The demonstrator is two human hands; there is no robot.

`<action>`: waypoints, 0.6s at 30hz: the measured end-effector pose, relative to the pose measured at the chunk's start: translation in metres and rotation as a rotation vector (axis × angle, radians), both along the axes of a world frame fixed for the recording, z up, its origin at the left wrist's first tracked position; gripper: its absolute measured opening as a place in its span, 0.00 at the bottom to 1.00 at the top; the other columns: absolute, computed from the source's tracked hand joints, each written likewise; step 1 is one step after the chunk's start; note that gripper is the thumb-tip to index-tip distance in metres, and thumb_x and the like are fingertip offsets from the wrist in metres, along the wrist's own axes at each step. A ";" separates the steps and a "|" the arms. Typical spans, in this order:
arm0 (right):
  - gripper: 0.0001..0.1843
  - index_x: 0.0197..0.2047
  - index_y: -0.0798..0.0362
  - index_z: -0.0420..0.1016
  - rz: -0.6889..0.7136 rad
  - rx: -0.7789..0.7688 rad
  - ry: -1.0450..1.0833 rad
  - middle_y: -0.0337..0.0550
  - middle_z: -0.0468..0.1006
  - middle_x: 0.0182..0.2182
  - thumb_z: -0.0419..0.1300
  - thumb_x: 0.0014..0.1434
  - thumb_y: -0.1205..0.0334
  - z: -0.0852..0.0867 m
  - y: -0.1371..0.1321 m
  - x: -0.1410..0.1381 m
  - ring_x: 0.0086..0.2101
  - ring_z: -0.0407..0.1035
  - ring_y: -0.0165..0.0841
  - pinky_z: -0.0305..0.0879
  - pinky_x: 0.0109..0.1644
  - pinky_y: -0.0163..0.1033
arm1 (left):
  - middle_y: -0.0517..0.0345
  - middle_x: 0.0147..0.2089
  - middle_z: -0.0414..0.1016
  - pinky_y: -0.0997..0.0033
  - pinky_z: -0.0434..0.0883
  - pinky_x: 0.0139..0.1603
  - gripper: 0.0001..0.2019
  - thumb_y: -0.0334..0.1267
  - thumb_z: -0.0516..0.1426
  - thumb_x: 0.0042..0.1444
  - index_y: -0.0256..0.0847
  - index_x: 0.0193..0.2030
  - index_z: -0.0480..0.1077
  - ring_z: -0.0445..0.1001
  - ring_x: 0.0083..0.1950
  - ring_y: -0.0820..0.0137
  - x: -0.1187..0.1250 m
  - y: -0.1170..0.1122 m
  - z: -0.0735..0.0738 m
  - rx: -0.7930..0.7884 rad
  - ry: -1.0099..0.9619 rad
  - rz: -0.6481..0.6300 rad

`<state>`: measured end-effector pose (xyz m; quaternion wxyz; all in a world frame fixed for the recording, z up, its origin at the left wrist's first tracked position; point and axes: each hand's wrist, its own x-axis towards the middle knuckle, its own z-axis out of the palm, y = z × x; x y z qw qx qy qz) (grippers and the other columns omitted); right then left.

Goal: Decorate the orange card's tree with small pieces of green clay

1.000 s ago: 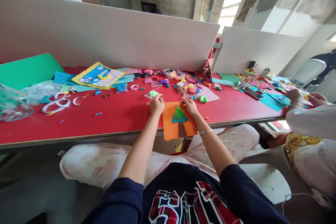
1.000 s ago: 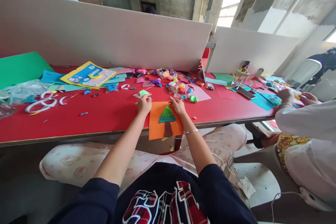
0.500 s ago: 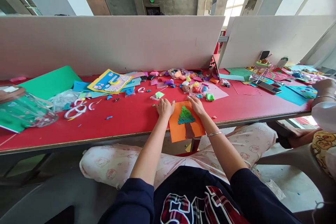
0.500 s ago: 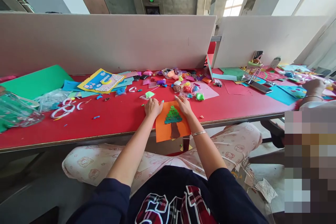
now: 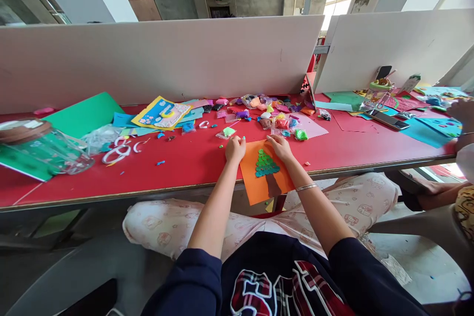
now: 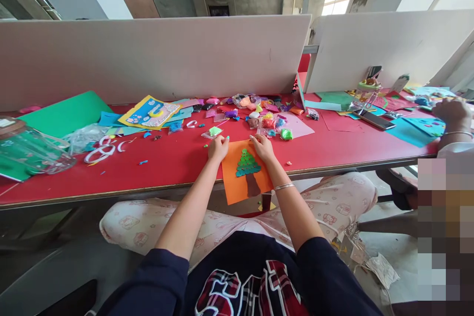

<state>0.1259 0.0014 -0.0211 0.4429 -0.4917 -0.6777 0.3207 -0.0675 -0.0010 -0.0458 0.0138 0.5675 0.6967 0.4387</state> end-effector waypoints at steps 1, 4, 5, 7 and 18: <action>0.18 0.31 0.52 0.74 -0.001 0.003 -0.010 0.46 0.78 0.36 0.53 0.58 0.47 0.001 0.000 0.000 0.40 0.69 0.38 0.62 0.47 0.41 | 0.54 0.25 0.69 0.67 0.64 0.31 0.16 0.39 0.55 0.57 0.45 0.20 0.55 0.71 0.31 0.63 -0.001 0.000 0.001 -0.014 -0.027 0.001; 0.17 0.30 0.53 0.74 -0.001 -0.003 -0.046 0.46 0.78 0.35 0.53 0.57 0.49 0.003 -0.002 0.000 0.39 0.69 0.38 0.62 0.46 0.41 | 0.56 0.20 0.64 0.68 0.61 0.31 0.20 0.38 0.54 0.59 0.45 0.18 0.52 0.69 0.29 0.63 -0.003 -0.002 0.006 -0.044 -0.062 -0.021; 0.17 0.30 0.53 0.74 -0.002 -0.010 -0.050 0.46 0.78 0.35 0.54 0.57 0.49 0.003 -0.002 -0.001 0.39 0.69 0.38 0.62 0.46 0.41 | 0.57 0.19 0.63 0.68 0.60 0.30 0.20 0.39 0.54 0.59 0.45 0.18 0.51 0.68 0.28 0.64 -0.003 -0.003 0.008 -0.051 -0.063 -0.038; 0.16 0.31 0.53 0.74 -0.002 -0.025 -0.040 0.46 0.78 0.36 0.54 0.57 0.50 0.003 -0.003 -0.001 0.40 0.69 0.39 0.62 0.48 0.42 | 0.60 0.18 0.60 0.68 0.58 0.29 0.22 0.39 0.54 0.59 0.45 0.18 0.49 0.65 0.25 0.66 -0.003 -0.004 0.010 -0.062 -0.054 -0.065; 0.23 0.48 0.53 0.73 0.081 -0.212 0.306 0.50 0.77 0.49 0.64 0.49 0.52 0.007 -0.009 0.007 0.45 0.72 0.40 0.69 0.47 0.42 | 0.59 0.24 0.61 0.69 0.64 0.38 0.19 0.39 0.52 0.60 0.45 0.22 0.47 0.64 0.31 0.68 -0.005 -0.015 0.023 0.421 -0.126 0.234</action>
